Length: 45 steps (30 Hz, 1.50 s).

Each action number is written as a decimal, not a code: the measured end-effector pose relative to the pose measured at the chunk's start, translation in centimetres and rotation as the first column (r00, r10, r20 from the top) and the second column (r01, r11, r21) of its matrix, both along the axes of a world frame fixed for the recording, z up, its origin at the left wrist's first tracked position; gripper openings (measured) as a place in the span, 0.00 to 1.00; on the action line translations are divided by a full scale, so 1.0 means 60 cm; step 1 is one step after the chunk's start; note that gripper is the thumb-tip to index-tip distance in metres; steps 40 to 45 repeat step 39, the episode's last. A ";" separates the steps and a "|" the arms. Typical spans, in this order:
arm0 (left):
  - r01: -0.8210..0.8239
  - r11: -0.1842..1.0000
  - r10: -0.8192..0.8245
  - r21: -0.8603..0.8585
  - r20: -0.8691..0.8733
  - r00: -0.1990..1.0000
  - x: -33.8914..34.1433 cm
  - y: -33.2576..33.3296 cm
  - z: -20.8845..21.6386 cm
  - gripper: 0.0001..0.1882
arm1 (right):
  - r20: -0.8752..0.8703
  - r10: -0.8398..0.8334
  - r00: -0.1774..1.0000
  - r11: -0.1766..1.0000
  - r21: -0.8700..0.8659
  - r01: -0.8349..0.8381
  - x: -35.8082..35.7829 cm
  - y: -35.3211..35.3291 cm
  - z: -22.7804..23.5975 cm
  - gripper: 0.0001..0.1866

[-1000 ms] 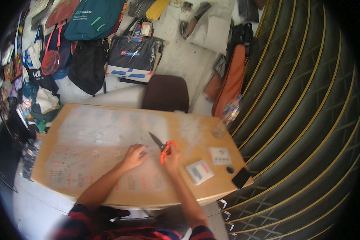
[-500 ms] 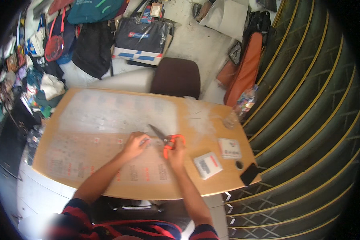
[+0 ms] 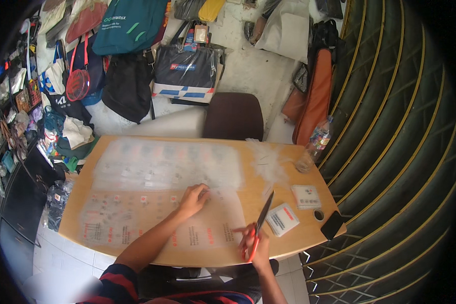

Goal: The person uses red-handled scissors to cut a large sheet of translucent paper with printed text and logos into smaller rectangular pieces. They repeatedly position the paper on a wooden table, cut along straight lines, and separate the resulting pieces.

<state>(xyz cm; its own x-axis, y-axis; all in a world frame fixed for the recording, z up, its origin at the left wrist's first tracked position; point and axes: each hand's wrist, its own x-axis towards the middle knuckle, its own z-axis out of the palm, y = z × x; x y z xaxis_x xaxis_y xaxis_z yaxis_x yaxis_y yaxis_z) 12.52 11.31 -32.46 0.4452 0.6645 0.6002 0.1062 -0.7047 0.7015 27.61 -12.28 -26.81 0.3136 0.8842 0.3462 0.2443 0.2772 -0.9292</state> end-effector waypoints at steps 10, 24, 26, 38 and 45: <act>-0.047 0.995 0.041 0.083 0.068 0.997 0.005 0.011 -0.027 0.08 | -0.034 -0.038 0.999 0.956 -0.292 0.027 -0.030 -0.149 -0.060 0.47; -0.116 0.971 0.117 0.207 0.009 0.993 -0.006 -0.002 0.001 0.13 | -0.128 -0.033 0.991 0.826 -0.562 -0.045 -0.082 -0.210 -0.034 0.48; -0.125 0.974 0.125 0.189 0.008 0.992 -0.005 -0.003 -0.002 0.14 | -0.073 -0.026 0.997 0.837 -0.547 -0.019 -0.071 -0.206 -0.040 0.43; -0.147 0.989 0.147 -0.035 -0.007 0.989 -0.019 0.015 -0.021 0.14 | 0.385 -0.015 0.923 0.895 -0.407 0.184 0.008 0.053 0.025 0.41; -0.166 0.977 0.164 -0.132 -0.032 0.986 -0.024 0.022 -0.028 0.14 | 0.411 0.051 0.910 0.775 -0.592 0.224 0.023 0.070 0.033 0.46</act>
